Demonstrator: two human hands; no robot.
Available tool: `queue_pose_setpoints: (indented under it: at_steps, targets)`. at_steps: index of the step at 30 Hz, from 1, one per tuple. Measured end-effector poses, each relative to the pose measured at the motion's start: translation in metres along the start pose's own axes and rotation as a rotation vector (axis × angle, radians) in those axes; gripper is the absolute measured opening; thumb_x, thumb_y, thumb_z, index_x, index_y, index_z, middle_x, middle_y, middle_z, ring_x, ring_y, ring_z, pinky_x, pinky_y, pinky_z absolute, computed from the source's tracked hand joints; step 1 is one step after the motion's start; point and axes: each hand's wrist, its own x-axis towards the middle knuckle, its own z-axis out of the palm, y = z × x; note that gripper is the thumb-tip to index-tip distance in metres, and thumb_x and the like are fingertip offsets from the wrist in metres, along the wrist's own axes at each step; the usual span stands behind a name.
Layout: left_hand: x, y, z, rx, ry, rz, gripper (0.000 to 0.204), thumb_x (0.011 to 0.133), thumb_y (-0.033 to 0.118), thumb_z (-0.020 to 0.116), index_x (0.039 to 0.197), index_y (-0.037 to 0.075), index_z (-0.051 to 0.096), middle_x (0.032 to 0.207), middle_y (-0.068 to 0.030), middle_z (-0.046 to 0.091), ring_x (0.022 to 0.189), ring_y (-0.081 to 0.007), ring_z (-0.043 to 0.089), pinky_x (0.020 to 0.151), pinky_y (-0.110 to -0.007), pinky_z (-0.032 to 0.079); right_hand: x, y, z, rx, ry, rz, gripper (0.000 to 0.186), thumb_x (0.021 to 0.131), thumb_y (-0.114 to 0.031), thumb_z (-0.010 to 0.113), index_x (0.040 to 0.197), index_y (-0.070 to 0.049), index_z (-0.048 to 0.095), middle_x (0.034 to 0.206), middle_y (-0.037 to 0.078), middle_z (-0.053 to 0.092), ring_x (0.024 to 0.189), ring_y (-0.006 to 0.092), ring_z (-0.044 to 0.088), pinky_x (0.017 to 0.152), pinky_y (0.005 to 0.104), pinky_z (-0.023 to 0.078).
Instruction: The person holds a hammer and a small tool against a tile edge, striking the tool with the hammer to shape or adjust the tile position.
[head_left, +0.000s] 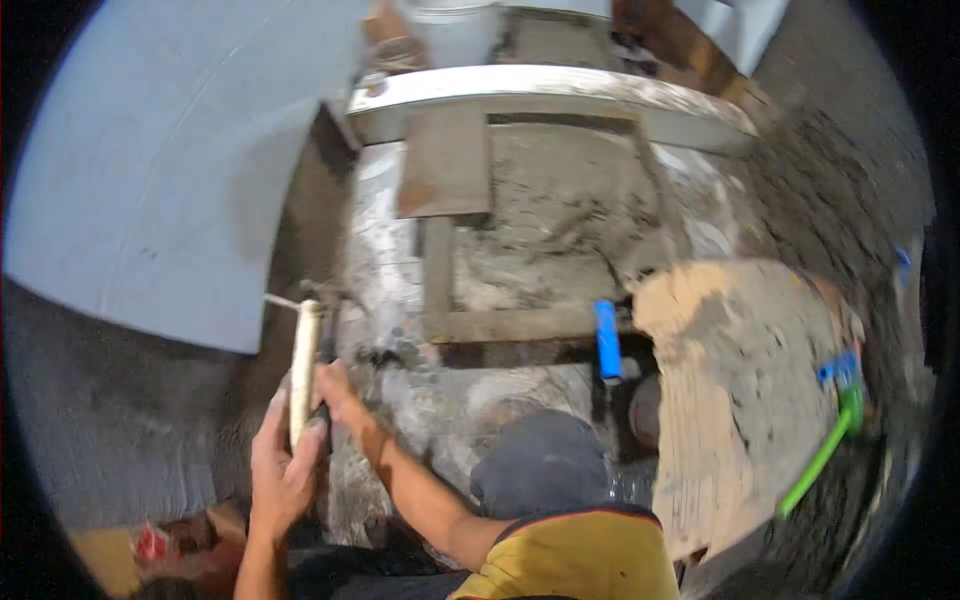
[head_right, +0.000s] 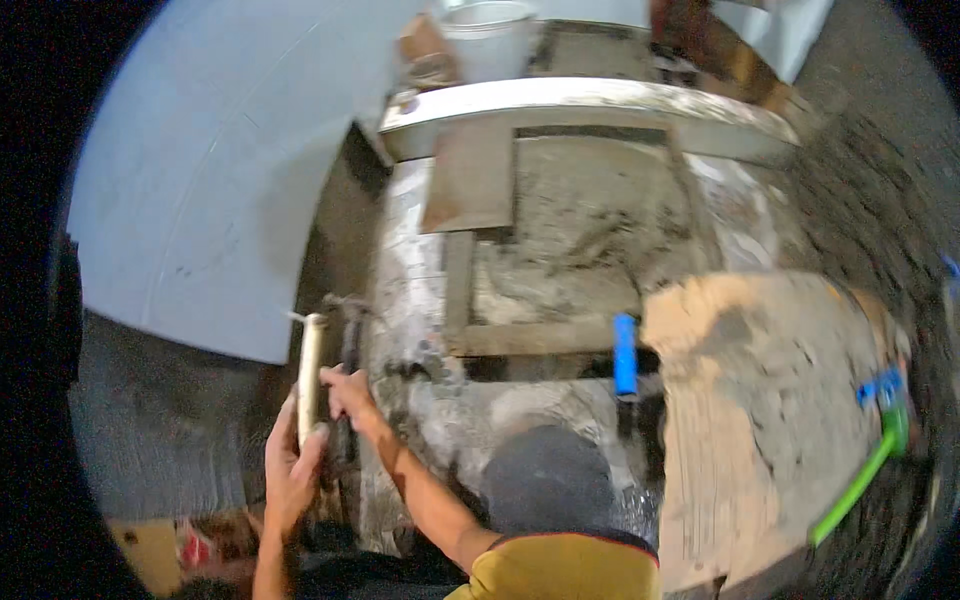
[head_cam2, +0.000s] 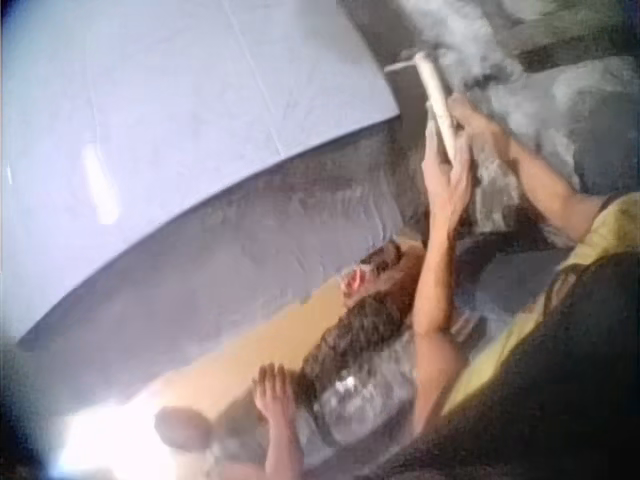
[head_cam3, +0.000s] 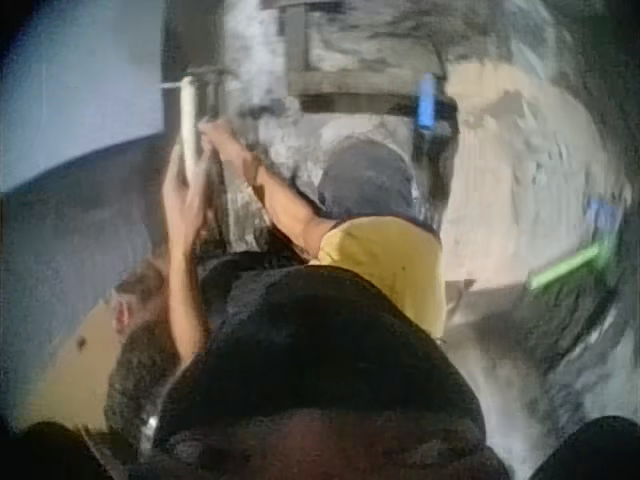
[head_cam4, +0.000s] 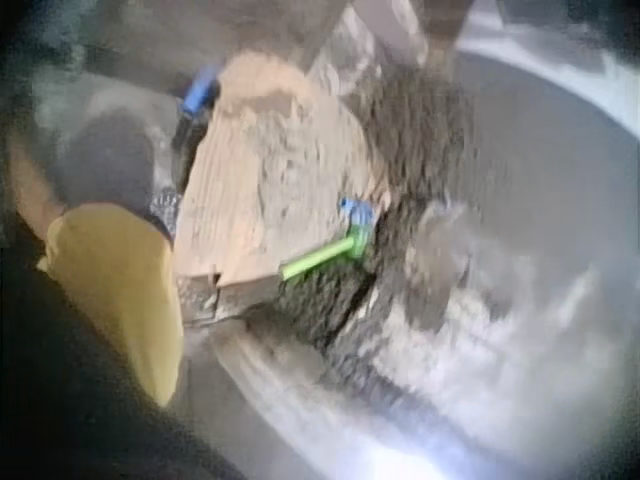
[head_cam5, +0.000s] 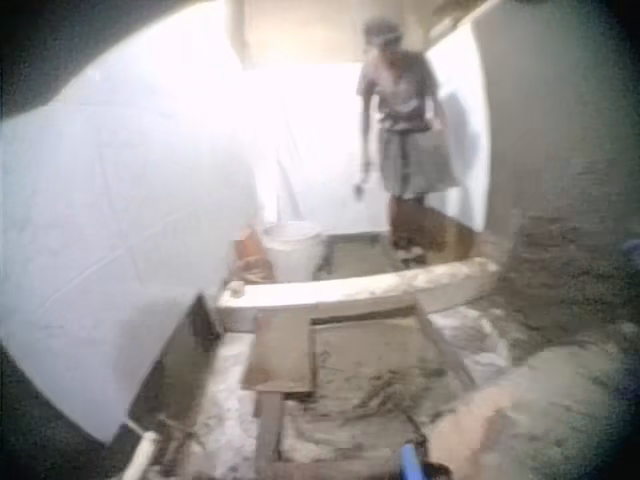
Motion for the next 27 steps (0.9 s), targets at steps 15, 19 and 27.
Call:
queue_pose_setpoints:
  at_steps: [15,19,27]
  targets:
    - [-0.028,-0.056,-0.038,-0.317,-0.211,0.202,0.041,0.094,0.008,0.055,0.131,-0.007,0.050,0.092,-0.0044,0.061,0.083,-0.0110,0.054,0.073,-0.026,0.046,-0.031,0.057,-0.023,-0.460,0.157,-0.324,0.027,0.090,-0.031,0.065,0.084,-0.005,0.060,0.059,-0.002,0.050,0.050,0.0139,0.050,0.047,0.0342,0.046]
    - [-0.043,-0.046,-0.040,-0.382,-0.304,0.307,0.042,0.093,0.011,0.061,0.129,-0.008,0.051,0.097,-0.0057,0.062,0.086,-0.0120,0.055,0.076,-0.027,0.048,-0.068,0.066,-0.031,-0.473,0.262,-0.320,0.027,0.090,-0.031,0.065,0.084,-0.005,0.061,0.059,-0.002,0.051,0.050,0.0140,0.050,0.047,0.0342,0.046]
    - [-0.057,-0.039,-0.050,-0.590,-0.503,0.215,0.046,0.093,0.008,0.063,0.133,-0.008,0.048,0.094,-0.0050,0.060,0.079,-0.0102,0.056,0.068,-0.023,0.048,-0.111,0.092,-0.038,-0.467,0.391,-0.333,0.028,0.090,-0.031,0.065,0.085,-0.005,0.061,0.059,-0.002,0.051,0.051,0.0142,0.051,0.048,0.0342,0.046]
